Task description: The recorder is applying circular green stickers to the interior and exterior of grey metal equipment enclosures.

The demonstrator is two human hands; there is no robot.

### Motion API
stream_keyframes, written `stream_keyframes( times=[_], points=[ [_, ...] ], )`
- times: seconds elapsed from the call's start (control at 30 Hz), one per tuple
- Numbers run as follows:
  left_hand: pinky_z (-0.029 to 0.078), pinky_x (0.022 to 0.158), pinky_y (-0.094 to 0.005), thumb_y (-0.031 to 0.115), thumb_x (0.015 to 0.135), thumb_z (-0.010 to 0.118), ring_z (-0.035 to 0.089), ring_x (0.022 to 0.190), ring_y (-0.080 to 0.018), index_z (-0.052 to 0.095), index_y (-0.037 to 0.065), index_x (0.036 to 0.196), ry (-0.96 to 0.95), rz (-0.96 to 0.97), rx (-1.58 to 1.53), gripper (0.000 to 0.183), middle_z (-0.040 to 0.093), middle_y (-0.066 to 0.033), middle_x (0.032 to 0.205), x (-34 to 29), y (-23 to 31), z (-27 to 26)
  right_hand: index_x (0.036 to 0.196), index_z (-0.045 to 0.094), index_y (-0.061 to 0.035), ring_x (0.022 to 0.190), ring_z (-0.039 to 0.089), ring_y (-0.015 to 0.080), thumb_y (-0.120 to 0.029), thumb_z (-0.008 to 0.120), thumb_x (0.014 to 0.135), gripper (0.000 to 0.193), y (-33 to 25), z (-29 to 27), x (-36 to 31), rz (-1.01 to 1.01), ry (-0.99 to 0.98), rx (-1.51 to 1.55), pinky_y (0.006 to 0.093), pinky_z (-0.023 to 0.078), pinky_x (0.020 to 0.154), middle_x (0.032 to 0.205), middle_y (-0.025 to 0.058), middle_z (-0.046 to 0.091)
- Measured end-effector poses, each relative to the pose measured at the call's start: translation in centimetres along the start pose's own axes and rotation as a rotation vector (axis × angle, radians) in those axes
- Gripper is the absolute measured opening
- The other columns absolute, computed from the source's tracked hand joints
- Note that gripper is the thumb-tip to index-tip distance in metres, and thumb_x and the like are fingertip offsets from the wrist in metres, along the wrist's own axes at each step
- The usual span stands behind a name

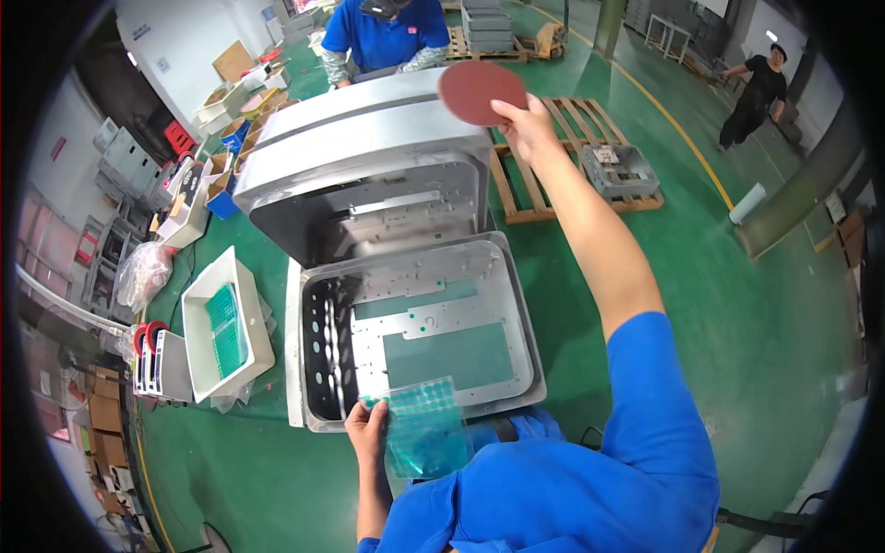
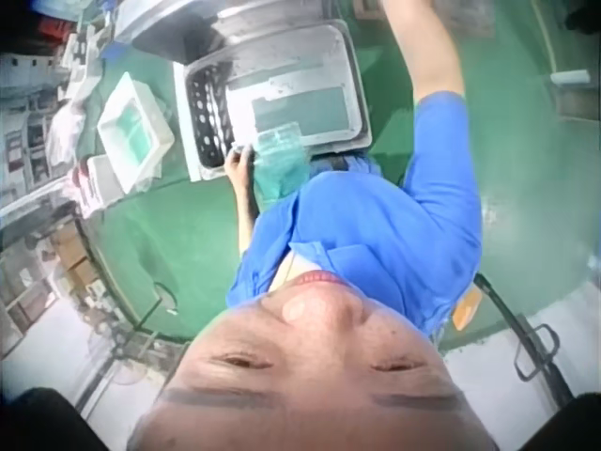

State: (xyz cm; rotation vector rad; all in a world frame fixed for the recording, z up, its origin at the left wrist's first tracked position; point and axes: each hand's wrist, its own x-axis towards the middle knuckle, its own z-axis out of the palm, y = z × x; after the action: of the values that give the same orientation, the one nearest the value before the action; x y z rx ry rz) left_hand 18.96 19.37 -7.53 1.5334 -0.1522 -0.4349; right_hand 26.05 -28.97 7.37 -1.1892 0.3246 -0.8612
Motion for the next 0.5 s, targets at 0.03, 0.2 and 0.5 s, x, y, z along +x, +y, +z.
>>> stream_keyframes(
  times=[0.03, 0.2, 0.5],
  points=[
    [0.03, 0.047, -0.0154, 0.01, 0.077, 0.063, 0.042, 0.053, -0.0002, 0.058, 0.004, 0.077, -0.018, -0.011, -0.035, 0.008, 0.054, 0.0052, 0.065, 0.2, 0.3, -0.1, 0.108, 0.048, -0.0037, 0.086, 0.055, 0.0207, -0.016, 0.072, 0.063, 0.052, 0.2, 1.2, 1.1, -0.036, 0.087, -0.205, 0.0305, 0.045, 0.07, 0.095, 0.0102, 0.057],
    [0.033, 0.047, -0.0181, 0.01, 0.076, 0.064, 0.044, 0.053, -0.0023, 0.055, 0.003, 0.07, 0.03, 0.073, -0.002, 0.013, 0.052, 0.0037, 0.061, 1.1, 4.0, -3.4, 0.105, 0.049, 0.0003, 0.097, 0.052, 0.0344, -0.037, 0.071, 0.058, 0.064, 1.4, 5.1, 2.5, -0.166, 0.206, -1.196, 0.0375, 0.041, 0.083, 0.103, 0.0241, 0.053],
    [0.028, 0.041, -0.0173, 0.006, 0.073, 0.066, 0.037, 0.045, -0.0014, 0.042, 0.008, 0.056, -0.084, 0.138, -0.047, 0.03, 0.046, 0.0044, 0.052, 4.5, 5.7, -9.6, 0.1, 0.055, -0.0046, 0.097, 0.051, 0.0192, -0.014, 0.069, 0.067, 0.037, 6.3, 20.0, -28.3, -0.122, -0.855, -0.795, 0.0311, 0.039, 0.085, 0.101, 0.0083, 0.054]
  ],
)
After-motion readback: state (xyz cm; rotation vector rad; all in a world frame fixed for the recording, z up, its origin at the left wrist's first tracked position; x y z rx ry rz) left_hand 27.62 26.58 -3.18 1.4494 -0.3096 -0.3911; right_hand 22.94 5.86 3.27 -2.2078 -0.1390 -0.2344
